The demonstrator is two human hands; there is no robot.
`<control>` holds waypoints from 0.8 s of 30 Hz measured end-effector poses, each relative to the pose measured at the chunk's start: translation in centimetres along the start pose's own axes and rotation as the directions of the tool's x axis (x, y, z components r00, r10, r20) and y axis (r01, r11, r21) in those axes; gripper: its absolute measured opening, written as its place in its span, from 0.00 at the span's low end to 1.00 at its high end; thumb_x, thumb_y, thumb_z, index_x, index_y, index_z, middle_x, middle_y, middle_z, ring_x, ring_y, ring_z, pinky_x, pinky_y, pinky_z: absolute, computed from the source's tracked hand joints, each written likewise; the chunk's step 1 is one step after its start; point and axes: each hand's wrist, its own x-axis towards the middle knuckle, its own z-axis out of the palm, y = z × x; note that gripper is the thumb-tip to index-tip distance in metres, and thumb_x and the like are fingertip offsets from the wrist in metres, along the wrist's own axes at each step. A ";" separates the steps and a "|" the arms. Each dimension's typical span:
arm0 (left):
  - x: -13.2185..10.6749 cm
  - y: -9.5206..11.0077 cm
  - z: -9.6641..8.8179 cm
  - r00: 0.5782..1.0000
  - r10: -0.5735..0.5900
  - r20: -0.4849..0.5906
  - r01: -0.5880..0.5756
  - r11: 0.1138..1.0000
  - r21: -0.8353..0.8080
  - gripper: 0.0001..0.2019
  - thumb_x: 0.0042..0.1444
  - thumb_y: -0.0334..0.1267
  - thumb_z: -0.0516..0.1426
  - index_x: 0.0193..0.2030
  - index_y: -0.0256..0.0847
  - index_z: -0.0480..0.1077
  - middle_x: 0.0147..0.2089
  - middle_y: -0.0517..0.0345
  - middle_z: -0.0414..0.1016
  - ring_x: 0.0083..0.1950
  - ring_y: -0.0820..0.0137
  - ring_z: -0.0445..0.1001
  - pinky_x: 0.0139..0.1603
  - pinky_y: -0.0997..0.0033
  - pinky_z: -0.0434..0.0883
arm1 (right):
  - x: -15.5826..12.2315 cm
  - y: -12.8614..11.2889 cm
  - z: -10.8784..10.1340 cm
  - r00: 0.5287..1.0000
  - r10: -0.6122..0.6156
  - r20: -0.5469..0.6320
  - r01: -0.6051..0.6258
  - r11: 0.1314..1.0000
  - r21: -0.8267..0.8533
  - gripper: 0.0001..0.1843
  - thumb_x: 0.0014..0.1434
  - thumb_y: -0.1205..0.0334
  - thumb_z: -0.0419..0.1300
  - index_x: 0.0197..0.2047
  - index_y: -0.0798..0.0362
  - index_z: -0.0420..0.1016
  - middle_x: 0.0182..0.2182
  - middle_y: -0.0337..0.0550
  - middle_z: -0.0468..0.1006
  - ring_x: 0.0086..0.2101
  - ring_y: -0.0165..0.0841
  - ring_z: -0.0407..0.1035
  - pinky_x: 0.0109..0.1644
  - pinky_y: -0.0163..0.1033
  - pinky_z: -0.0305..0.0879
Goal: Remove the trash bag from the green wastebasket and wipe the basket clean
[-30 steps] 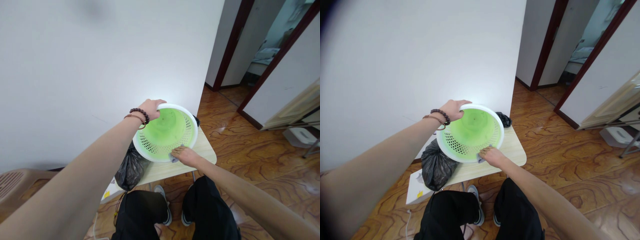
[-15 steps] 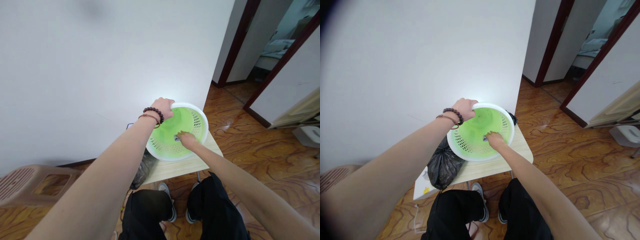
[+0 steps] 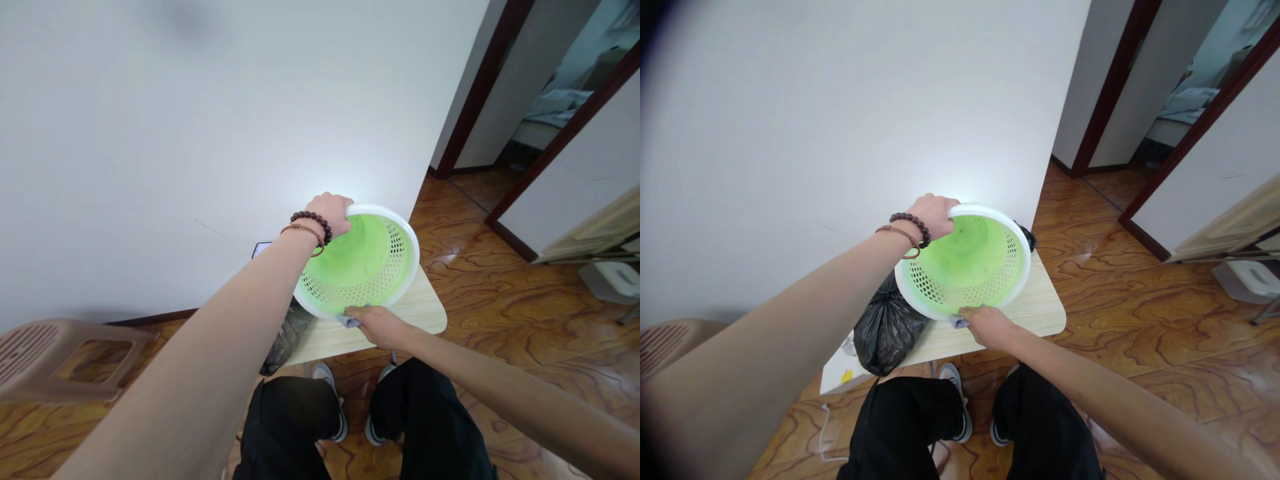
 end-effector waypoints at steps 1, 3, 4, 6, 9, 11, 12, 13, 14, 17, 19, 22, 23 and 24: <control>0.0 0.1 -0.1 1.000 -0.002 0.002 0.002 1.000 0.000 0.17 0.45 0.36 0.51 0.43 0.44 0.71 0.34 0.51 0.74 0.35 0.63 0.72 0.32 0.67 0.66 | 0.4 0.4 -0.7 1.000 0.020 0.003 -0.020 1.000 -0.012 0.24 0.57 0.71 0.46 0.57 0.55 0.63 0.51 0.48 0.71 0.48 0.36 0.68 0.51 0.39 0.62; 0.0 0.3 -0.3 1.000 -0.009 0.005 0.009 1.000 0.001 0.17 0.45 0.37 0.51 0.43 0.44 0.71 0.35 0.51 0.74 0.36 0.63 0.72 0.33 0.66 0.66 | 2.0 1.6 -1.8 0.996 0.081 -0.033 -0.083 0.995 -0.054 0.24 0.57 0.71 0.45 0.57 0.54 0.63 0.51 0.47 0.71 0.47 0.37 0.68 0.50 0.40 0.63; 0.0 0.5 -0.4 1.000 -0.007 0.005 0.007 1.000 0.001 0.17 0.45 0.37 0.51 0.43 0.44 0.71 0.35 0.51 0.74 0.36 0.62 0.72 0.33 0.66 0.66 | 3.1 2.4 -2.2 0.992 0.117 -0.058 -0.121 0.990 -0.079 0.24 0.58 0.71 0.45 0.57 0.54 0.63 0.53 0.48 0.70 0.48 0.37 0.68 0.50 0.41 0.62; 0.0 0.6 -0.5 1.000 -0.016 0.007 0.016 1.000 0.000 0.17 0.45 0.37 0.51 0.43 0.44 0.71 0.35 0.50 0.74 0.36 0.61 0.72 0.32 0.66 0.66 | 5.1 3.9 -2.3 0.976 0.206 -0.077 -0.214 0.968 -0.127 0.24 0.58 0.72 0.44 0.56 0.54 0.64 0.54 0.49 0.68 0.49 0.38 0.66 0.51 0.42 0.62; 0.1 0.7 -0.4 0.999 -0.039 0.017 0.039 0.999 -0.009 0.17 0.45 0.36 0.51 0.43 0.44 0.71 0.36 0.51 0.73 0.37 0.61 0.72 0.33 0.66 0.67 | 7.0 5.2 -1.0 0.948 0.316 -0.038 -0.317 0.932 -0.175 0.23 0.56 0.74 0.46 0.54 0.57 0.67 0.53 0.53 0.69 0.51 0.39 0.64 0.53 0.44 0.59; 0.2 0.7 -0.2 0.999 -0.045 0.020 0.045 0.999 -0.017 0.17 0.45 0.37 0.52 0.43 0.44 0.71 0.37 0.50 0.73 0.38 0.61 0.72 0.34 0.65 0.67 | 7.2 4.8 0.5 0.947 0.320 -0.036 -0.321 0.936 -0.146 0.24 0.55 0.75 0.47 0.54 0.59 0.67 0.53 0.54 0.68 0.53 0.38 0.63 0.55 0.44 0.57; 0.2 0.7 -0.1 0.999 -0.046 0.018 0.047 0.999 -0.021 0.17 0.45 0.37 0.52 0.44 0.44 0.71 0.38 0.50 0.73 0.39 0.60 0.72 0.34 0.65 0.67 | 7.0 4.2 1.2 0.951 0.305 -0.048 -0.308 0.945 -0.114 0.24 0.54 0.75 0.47 0.54 0.60 0.66 0.54 0.54 0.68 0.53 0.38 0.62 0.56 0.43 0.56; 0.3 0.7 0.0 0.999 -0.051 0.017 0.052 0.998 -0.026 0.17 0.45 0.37 0.52 0.44 0.44 0.71 0.38 0.50 0.73 0.39 0.60 0.72 0.35 0.64 0.67 | 6.6 3.5 1.8 0.956 0.287 -0.065 -0.291 0.954 -0.074 0.25 0.54 0.75 0.47 0.55 0.61 0.65 0.54 0.53 0.67 0.54 0.37 0.61 0.57 0.42 0.56; 0.3 0.7 0.0 0.998 -0.057 0.016 0.057 0.998 -0.032 0.17 0.45 0.37 0.52 0.44 0.45 0.71 0.39 0.49 0.73 0.39 0.60 0.72 0.35 0.64 0.67 | 6.1 2.7 2.3 0.960 0.266 -0.083 -0.270 0.962 -0.032 0.25 0.54 0.74 0.47 0.56 0.61 0.64 0.55 0.53 0.66 0.54 0.36 0.60 0.57 0.42 0.56; 0.3 0.7 0.0 0.999 -0.052 0.013 0.052 0.997 -0.048 0.17 0.45 0.37 0.52 0.44 0.44 0.72 0.38 0.49 0.73 0.39 0.60 0.72 0.34 0.64 0.67 | 3.7 0.5 2.7 0.978 0.169 -0.125 -0.161 0.985 0.069 0.27 0.54 0.75 0.47 0.57 0.61 0.63 0.56 0.51 0.66 0.56 0.34 0.59 0.59 0.41 0.55; 0.3 0.7 -0.1 0.999 -0.041 0.009 0.041 0.998 -0.048 0.17 0.45 0.37 0.52 0.43 0.44 0.72 0.37 0.48 0.74 0.38 0.60 0.72 0.33 0.64 0.67 | 1.6 -0.5 2.4 0.986 0.089 -0.142 -0.073 0.991 0.115 0.28 0.53 0.76 0.47 0.58 0.60 0.62 0.56 0.50 0.65 0.56 0.34 0.58 0.60 0.42 0.53; 0.2 0.9 -0.3 0.999 -0.041 0.008 0.042 0.998 -0.044 0.16 0.46 0.38 0.52 0.42 0.44 0.72 0.37 0.49 0.74 0.38 0.60 0.72 0.33 0.64 0.67 | -1.3 -1.2 1.3 0.992 0.011 -0.127 0.010 0.986 0.165 0.29 0.53 0.76 0.46 0.58 0.58 0.62 0.56 0.49 0.65 0.57 0.33 0.57 0.60 0.43 0.54; 0.2 1.0 -0.3 0.999 -0.042 0.013 0.043 0.998 -0.043 0.16 0.46 0.38 0.52 0.43 0.44 0.72 0.38 0.49 0.74 0.38 0.60 0.72 0.34 0.64 0.67 | -2.0 -1.3 1.0 0.993 0.006 -0.116 0.015 0.984 0.175 0.29 0.53 0.76 0.46 0.58 0.56 0.62 0.56 0.48 0.66 0.56 0.33 0.58 0.60 0.43 0.55; 0.2 1.0 -0.3 0.999 -0.042 0.020 0.043 0.998 -0.045 0.17 0.46 0.38 0.52 0.44 0.45 0.72 0.38 0.49 0.74 0.39 0.60 0.72 0.35 0.64 0.67 | -2.4 -1.2 0.7 0.994 0.012 -0.110 0.008 0.984 0.180 0.29 0.53 0.76 0.47 0.58 0.56 0.62 0.56 0.47 0.66 0.56 0.33 0.59 0.59 0.43 0.56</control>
